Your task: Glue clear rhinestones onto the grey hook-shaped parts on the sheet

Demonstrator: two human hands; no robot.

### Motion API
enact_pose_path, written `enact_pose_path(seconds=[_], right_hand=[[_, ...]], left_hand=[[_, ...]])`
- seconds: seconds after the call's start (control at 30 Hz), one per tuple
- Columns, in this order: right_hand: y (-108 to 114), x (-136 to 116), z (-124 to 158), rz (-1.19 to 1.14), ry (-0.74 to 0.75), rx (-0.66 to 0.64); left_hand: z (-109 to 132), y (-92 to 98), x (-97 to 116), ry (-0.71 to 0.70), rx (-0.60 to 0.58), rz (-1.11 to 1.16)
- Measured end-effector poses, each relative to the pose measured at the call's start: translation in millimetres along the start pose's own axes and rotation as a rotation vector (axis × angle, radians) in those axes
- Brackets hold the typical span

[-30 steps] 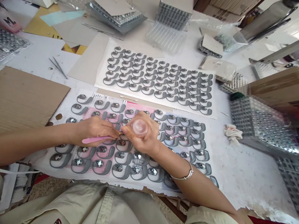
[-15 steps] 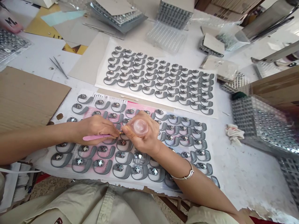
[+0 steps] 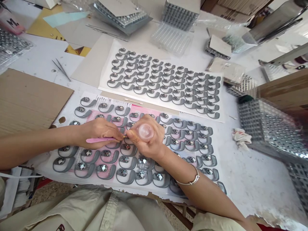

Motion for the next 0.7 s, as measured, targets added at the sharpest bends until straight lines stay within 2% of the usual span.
enact_pose_path(seconds=[0.3,0.43,0.57,0.63,0.7], right_hand=[[0,3,4,-0.027,-0.049,-0.001],[9,10,-6,-0.151,-0.229,0.115],[26,31,-24,-0.374,-0.474,0.272],[33,45,-33,-0.471,-0.566,0.276],[42,56,-41,-0.516,-0.591,0.257]], left_hand=[[-1,0.3,1,0.002,0.002,0.009],[-1,0.1,0,-0.004,0.000,-0.014],[0,-1.2,2,-0.047,0.005,-0.054],[0,-0.8,3,-0.041,0.015,-0.043],[-1,2.6,4,-0.002,0.056,0.019]])
Point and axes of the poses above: each hand's wrist, its own z-axis away from the middle knuckle, its own y-axis out of the back of the hand, x = y × z, the point moved 5 cm from there along -z, towards the middle knuckle, and after that the axes turned 5 degrees about z, right-handed, at the moved point
